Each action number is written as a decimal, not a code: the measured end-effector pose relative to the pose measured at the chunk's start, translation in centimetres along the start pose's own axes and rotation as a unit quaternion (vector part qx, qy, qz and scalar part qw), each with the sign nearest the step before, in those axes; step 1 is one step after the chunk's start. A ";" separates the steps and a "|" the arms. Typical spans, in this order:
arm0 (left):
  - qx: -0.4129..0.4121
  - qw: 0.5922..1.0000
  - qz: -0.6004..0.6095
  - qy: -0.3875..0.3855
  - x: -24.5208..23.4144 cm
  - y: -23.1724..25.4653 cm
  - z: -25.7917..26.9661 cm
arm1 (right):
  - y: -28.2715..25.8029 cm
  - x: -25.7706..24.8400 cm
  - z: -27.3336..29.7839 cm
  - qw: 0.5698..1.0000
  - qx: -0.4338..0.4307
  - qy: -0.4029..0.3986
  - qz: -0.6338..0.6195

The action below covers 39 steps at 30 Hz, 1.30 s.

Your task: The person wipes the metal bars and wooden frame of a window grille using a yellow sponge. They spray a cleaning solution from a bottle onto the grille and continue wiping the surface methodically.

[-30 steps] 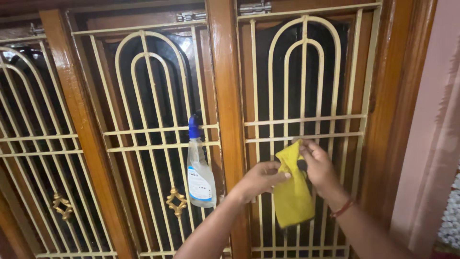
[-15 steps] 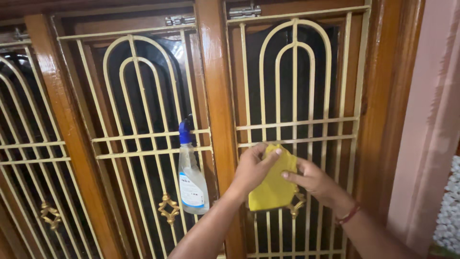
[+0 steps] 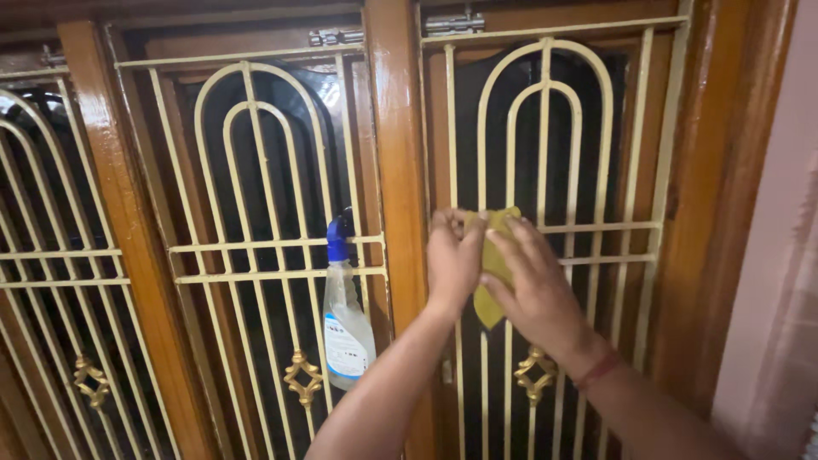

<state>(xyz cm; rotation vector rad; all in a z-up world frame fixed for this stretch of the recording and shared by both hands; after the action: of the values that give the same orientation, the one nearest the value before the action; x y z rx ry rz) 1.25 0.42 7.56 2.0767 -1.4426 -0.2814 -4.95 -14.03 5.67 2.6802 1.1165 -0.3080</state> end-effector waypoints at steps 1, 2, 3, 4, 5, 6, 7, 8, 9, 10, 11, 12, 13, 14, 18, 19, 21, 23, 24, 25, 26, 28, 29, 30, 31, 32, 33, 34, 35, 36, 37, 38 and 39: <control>-0.051 0.998 0.038 -0.019 0.3 -0.9 -0.5 | -0.2 1.1 -0.3 1.000 -0.015 -0.009 0.015; -0.102 0.991 0.077 -0.037 0.5 -1.7 -1.1 | -0.1 2.3 -0.6 0.999 -0.031 -0.019 0.031; -0.152 0.980 0.115 -0.055 0.7 -2.3 -1.2 | 0.4 3.2 -0.5 0.998 -0.025 -0.026 0.045; -0.088 0.993 0.025 -0.074 0.2 -1.0 -1.6 | 1.1 3.8 -0.5 0.998 -0.021 -0.031 0.058; -0.025 0.993 -0.066 -0.090 -0.2 0.3 -1.6 | 1.7 4.4 -0.6 0.997 -0.017 -0.036 0.071; 0.038 0.981 -0.157 -0.107 -0.3 1.6 -1.5 | 2.0 5.4 -0.9 0.994 -0.020 -0.054 0.089; 0.119 0.967 -0.204 -0.098 -0.6 3.4 -1.5 | 2.3 6.5 -1.5 0.991 -0.022 -0.071 0.107; 0.199 0.944 -0.249 -0.090 -0.8 5.0 -1.3 | 2.5 7.6 -2.1 0.988 -0.024 -0.088 0.125; 0.276 0.912 -0.292 -0.081 -0.9 6.5 -1.0 | 2.3 8.2 -2.8 0.984 -0.037 -0.085 0.153; 0.332 0.893 -0.299 -0.058 -1.2 7.6 -1.1 | 2.1 8.9 -3.4 0.979 -0.050 -0.083 0.180; 0.386 0.870 -0.304 -0.036 -1.4 8.6 -1.2 | 1.9 9.4 -4.1 0.973 -0.064 -0.081 0.208; 0.438 0.844 -0.309 -0.015 -1.5 9.3 -1.3 | 1.9 9.7 -4.7 0.970 -0.065 -0.078 0.223; 0.422 0.842 -0.334 -0.030 -1.3 8.9 -2.4 | 2.0 9.8 -5.3 0.966 -0.066 -0.075 0.238; 0.405 0.840 -0.358 -0.047 -0.9 8.4 -3.5 | 2.2 9.9 -6.1 0.962 -0.067 -0.072 0.253; 0.434 0.812 -0.389 0.001 -0.8 7.7 -4.9 | 3.8 9.2 -10.9 0.978 -0.029 -0.027 0.205; 0.434 0.810 -0.395 0.007 -0.5 7.5 -5.2 | 4.1 8.8 -12.0 0.979 -0.029 -0.013 0.202; 0.432 0.805 -0.405 0.020 0.0 7.1 -5.4 | 4.6 8.3 -14.8 0.979 -0.032 0.004 0.202; 0.423 0.813 -0.400 0.013 -0.3 6.3 -5.5 | 5.1 8.0 -17.5 0.978 -0.037 0.008 0.205; 0.419 0.816 -0.397 0.011 -0.4 6.0 -5.6 | 5.4 7.7 -18.7 0.981 -0.023 0.017 0.192; 0.416 0.817 -0.399 0.006 -0.3 5.8 -5.3 | 5.6 7.5 -19.7 0.983 -0.008 0.026 0.180; 0.416 0.816 -0.400 0.006 -0.3 5.9 -5.3 | 5.6 7.1 -20.8 0.985 0.002 0.041 0.168; 0.421 0.814 -0.399 0.006 -0.3 6.2 -5.4 | 5.4 7.0 -21.3 0.984 0.006 0.055 0.170; 0.425 0.813 -0.398 0.006 -0.3 6.3 -5.4 | 5.3 7.2 -21.3 0.984 0.007 0.060 0.170; 0.426 0.813 -0.396 0.004 -0.3 6.3 -5.2 | 5.0 7.5 -20.7 0.983 -0.014 0.060 0.173; 0.425 0.818 -0.389 0.000 -0.5 6.3 -5.3 | 4.7 7.8 -19.7 0.982 -0.035 0.061 0.176; 0.423 0.823 -0.379 -0.006 -0.5 6.3 -5.3 | 4.5 8.0 -18.3 0.980 -0.055 0.061 0.180; 0.422 0.828 -0.370 -0.011 -0.6 6.3 -5.2 | 4.4 8.3 -16.9 0.983 -0.063 0.050 0.165; 0.420 0.831 -0.364 -0.009 -0.6 6.4 -5.2 | 4.2 8.4 -15.5 0.985 -0.074 0.043 0.152; 0.419 0.834 -0.359 -0.007 -0.7 6.5 -5.1 | 3.9 8.5 -13.9 0.986 -0.085 0.035 0.140; 0.420 0.836 -0.352 -0.003 -0.7 6.7 -5.2 | 3.7 8.0 -12.3 0.991 -0.092 0.043 0.084; 0.424 0.840 -0.339 0.001 -0.7 7.0 -5.2 | 3.5 7.5 -10.8 0.993 -0.100 0.050 0.028; 0.423 0.845 -0.327 0.000 -0.8 7.0 -5.0 | 3.2 7.6 -9.2 0.991 -0.120 0.013 0.053; 0.422 0.850 -0.315 0.000 -0.7 7.0 -4.9 | 3.1 7.4 -7.8 0.987 -0.140 -0.024 0.077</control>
<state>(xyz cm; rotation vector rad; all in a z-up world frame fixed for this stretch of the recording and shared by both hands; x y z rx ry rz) -2.18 1.07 15.43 3.2453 -0.8793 0.1568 3.26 -8.99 11.43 2.4772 0.8608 -0.1725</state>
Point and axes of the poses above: each hand's wrist, its own z-axis away from the middle knuckle, its own x-axis out of the palm, y = z × x, the point moved 9 cm from there along -z, towards the middle knuckle
